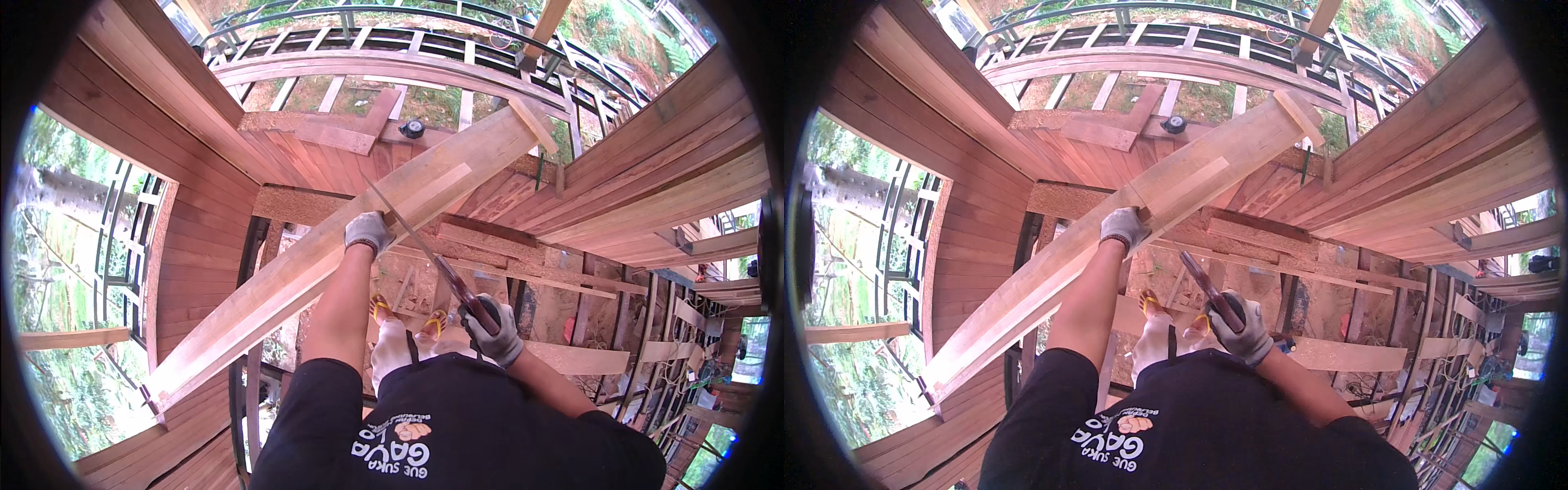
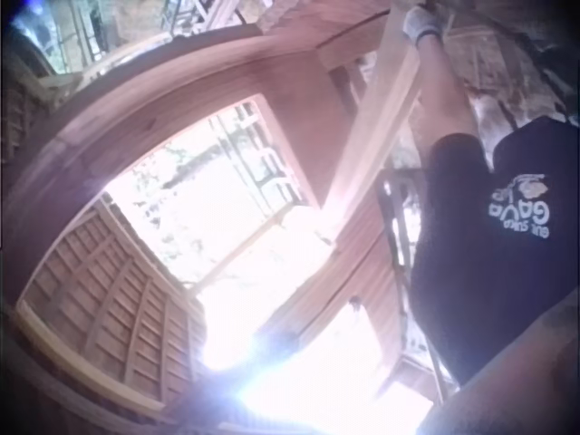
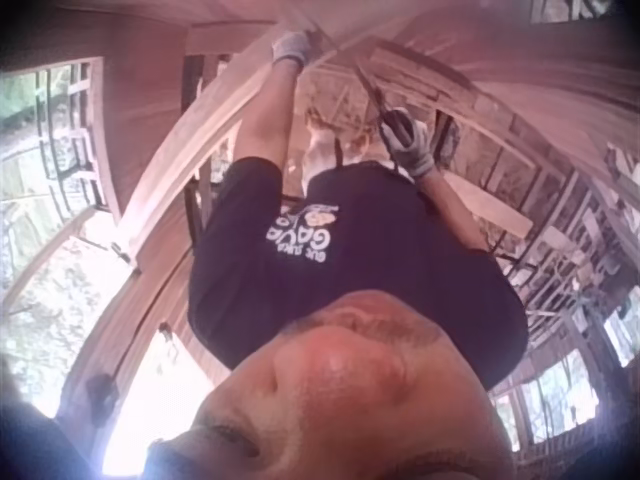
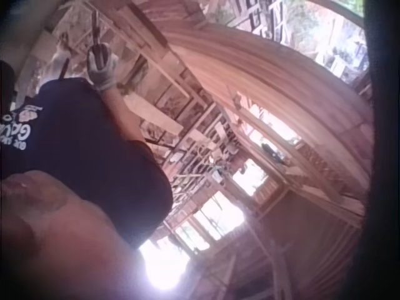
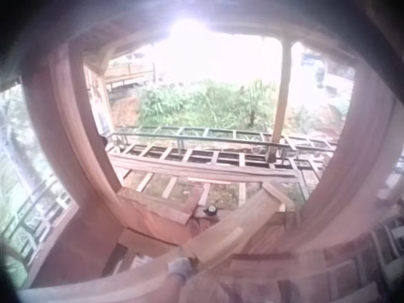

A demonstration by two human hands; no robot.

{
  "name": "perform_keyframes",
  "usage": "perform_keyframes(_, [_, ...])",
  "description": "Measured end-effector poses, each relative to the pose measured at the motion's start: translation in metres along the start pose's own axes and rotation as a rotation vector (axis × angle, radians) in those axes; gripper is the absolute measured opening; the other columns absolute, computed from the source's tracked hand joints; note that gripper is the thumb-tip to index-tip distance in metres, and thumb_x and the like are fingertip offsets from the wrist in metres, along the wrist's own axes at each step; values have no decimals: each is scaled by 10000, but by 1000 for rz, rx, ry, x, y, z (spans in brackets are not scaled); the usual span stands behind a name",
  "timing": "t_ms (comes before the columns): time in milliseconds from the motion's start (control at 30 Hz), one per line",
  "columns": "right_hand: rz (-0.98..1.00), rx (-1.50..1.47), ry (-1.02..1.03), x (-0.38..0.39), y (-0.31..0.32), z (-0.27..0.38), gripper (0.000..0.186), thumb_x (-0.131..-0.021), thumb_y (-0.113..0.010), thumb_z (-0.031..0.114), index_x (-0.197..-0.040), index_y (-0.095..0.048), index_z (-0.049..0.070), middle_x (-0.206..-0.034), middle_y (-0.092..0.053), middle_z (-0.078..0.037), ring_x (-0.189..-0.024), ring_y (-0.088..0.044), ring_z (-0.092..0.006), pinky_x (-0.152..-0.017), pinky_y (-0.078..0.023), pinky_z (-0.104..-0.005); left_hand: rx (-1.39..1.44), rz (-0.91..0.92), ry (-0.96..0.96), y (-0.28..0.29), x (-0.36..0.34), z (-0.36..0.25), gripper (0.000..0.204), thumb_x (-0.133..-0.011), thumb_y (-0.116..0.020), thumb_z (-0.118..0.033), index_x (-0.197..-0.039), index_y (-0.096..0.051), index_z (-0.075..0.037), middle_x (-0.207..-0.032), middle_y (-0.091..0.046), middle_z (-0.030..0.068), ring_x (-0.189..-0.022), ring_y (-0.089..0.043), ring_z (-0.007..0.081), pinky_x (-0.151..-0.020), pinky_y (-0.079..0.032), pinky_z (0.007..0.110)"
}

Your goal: The person uses a hand saw to cut a wooden plank positioned on a wooden frame. They repeatedly saw along the plank, pause to adjust the saw, and continue cutting until the plank is separated.

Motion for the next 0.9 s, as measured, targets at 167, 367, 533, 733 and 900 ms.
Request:
perform_keyframes(167, [128,-173,-81,27,-30,-27,328,-728,-716,38,-1039,-614,23,-953,-632,-137,-802,-640,-295,-563,-515,-399,11,18,-63,-8,-14,7,529,-727,-687,-490,-1126,-674,-143,-1098,-671,176,-1032,-641,339,-890,-514,434])
perform_keyframes(367, [65,-408,-456,36,-29,-50,264,-830,-681,262,-1017,-629,84,-759,-659,-101,-629,-637,-320,-578,-506,-388,-175,63,-159,-27,-32,-17,515,-793,-614,-562,-946,-729,-83,-993,-683,212,-925,-674,373,-804,-537,481])
perform_keyframes(533, [-164,-497,-487,27,-19,-40,235,-789,-674,287,-903,-597,96,-698,-609,-126,-647,-598,-359,-592,-474,-441,161,-264,-284,-23,-30,6,438,-704,-757,-348,-980,-698,-14,-900,-710,187,-830,-692,344,-682,-544,428])
perform_keyframes(733, [-56,-507,-533,41,-19,-35,226,-783,-668,270,-895,-586,92,-719,-617,-147,-685,-604,-369,-607,-463,-456,345,-218,-284,-53,-44,5,446,-702,-760,-341,-997,-692,-14,-899,-710,186,-828,-691,344,-680,-544,426])
perform_keyframes(900, [19,-545,-646,36,-34,-32,251,-785,-653,272,-956,-582,102,-776,-632,-143,-754,-615,-371,-668,-480,-465,400,-206,-271,-59,-52,14,454,-700,-763,-335,-1011,-687,-13,-899,-710,185,-828,-690,344,-679,-543,425])
Point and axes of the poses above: each hand's wrist, its own x-axis away from the middle knuckle, its own y-axis out of the back of the hand, z = x × y, the point moved 7 cm from there along -x, towards the middle knuckle
